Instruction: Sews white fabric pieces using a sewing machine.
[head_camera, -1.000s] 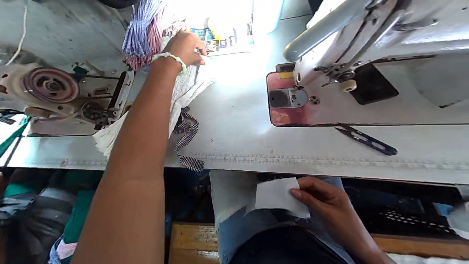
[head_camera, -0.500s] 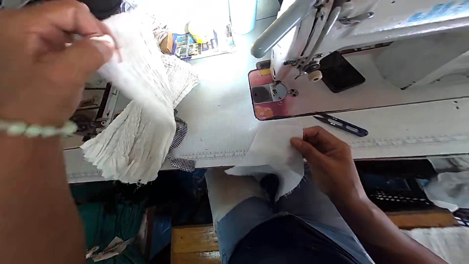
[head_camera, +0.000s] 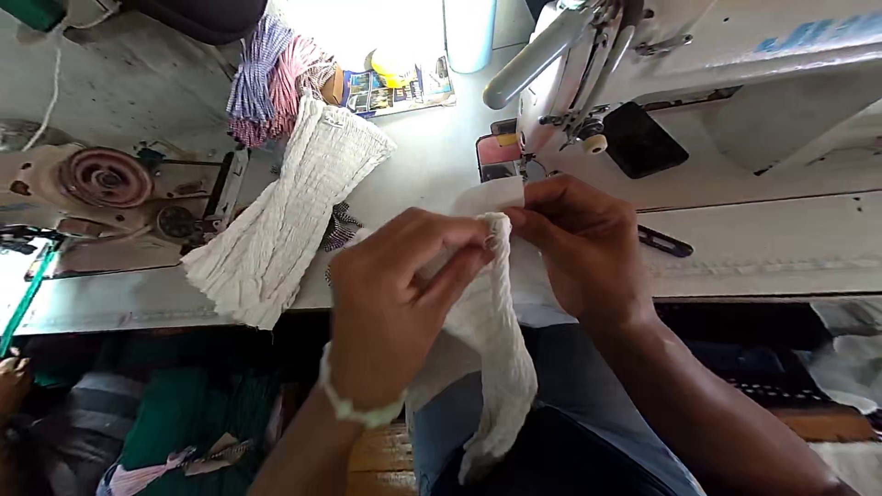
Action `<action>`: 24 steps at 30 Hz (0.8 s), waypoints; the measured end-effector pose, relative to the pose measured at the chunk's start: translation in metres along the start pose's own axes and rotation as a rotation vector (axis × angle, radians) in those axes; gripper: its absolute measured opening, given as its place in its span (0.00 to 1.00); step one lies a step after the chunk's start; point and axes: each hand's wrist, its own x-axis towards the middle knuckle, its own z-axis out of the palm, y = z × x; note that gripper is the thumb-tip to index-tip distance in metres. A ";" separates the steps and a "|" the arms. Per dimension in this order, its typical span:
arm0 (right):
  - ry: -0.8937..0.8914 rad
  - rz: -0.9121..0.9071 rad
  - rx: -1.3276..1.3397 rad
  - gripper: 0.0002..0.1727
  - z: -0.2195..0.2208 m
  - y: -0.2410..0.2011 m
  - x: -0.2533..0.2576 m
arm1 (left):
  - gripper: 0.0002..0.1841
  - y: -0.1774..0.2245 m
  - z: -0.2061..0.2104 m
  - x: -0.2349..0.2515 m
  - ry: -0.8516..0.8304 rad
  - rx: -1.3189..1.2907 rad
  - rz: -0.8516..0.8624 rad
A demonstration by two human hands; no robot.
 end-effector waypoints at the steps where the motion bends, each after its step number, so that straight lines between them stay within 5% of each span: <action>1: -0.010 -0.007 0.013 0.06 0.002 -0.001 0.001 | 0.06 -0.007 0.009 0.002 0.030 -0.023 -0.039; 6: -0.032 -0.064 -0.061 0.05 -0.002 -0.009 0.013 | 0.10 -0.018 0.030 0.017 0.124 -0.071 -0.110; 20: -0.105 -0.112 -0.164 0.05 -0.010 -0.003 0.011 | 0.06 -0.011 0.032 0.013 0.014 0.149 -0.180; 24: -0.121 -0.152 -0.211 0.05 -0.012 -0.006 0.011 | 0.20 -0.019 0.028 0.010 0.003 0.042 -0.179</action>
